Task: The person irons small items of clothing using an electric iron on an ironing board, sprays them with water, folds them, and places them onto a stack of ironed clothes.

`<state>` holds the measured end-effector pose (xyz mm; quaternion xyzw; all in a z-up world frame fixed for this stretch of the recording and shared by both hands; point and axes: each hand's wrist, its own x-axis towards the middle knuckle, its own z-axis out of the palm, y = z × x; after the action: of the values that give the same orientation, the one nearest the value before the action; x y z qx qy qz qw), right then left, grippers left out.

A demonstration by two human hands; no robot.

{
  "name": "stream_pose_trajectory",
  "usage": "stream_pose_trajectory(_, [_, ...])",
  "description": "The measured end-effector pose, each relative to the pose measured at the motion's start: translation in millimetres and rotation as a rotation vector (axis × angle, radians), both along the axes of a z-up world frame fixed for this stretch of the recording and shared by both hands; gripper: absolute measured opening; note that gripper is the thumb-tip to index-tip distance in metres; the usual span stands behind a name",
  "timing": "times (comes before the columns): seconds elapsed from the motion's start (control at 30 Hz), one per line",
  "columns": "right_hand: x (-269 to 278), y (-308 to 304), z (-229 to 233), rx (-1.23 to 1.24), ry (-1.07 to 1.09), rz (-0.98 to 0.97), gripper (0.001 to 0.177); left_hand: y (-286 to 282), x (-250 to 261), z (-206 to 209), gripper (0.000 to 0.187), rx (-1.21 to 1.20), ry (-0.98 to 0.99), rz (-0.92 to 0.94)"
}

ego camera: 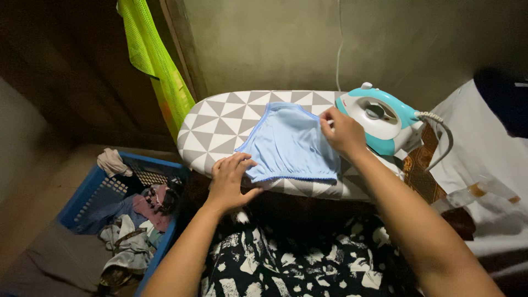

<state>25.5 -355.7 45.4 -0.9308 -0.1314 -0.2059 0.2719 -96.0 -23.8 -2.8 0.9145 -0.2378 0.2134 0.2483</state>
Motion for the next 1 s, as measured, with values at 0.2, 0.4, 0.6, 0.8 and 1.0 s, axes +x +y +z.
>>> stream_pose_trajectory(0.2, [2, -65, -28, 0.006, 0.05, -0.221, 0.028, 1, 3, -5, 0.069, -0.007, 0.018, -0.003])
stream_pose_trajectory(0.4, [-48, -43, 34, -0.413, -0.084, -0.284, 0.023, -1, 5, -6, 0.063, -0.033, 0.026, 0.017])
stream_pose_trajectory(0.6, [-134, 9, 80, -0.343, -0.393, -0.054, 0.018, 6, 20, -32, 0.043, -0.128, 0.017, 0.048])
stream_pose_trajectory(0.8, [-113, -61, 36, 0.01, 0.163, -0.29, 0.024, 28, 41, -64, 0.03, -0.734, 0.19, 0.04])
stream_pose_trajectory(1.0, [-120, -125, -57, 0.283, 0.109, -0.467, 0.03, 31, 53, -58, 0.027, -1.172, 0.27, 0.053])
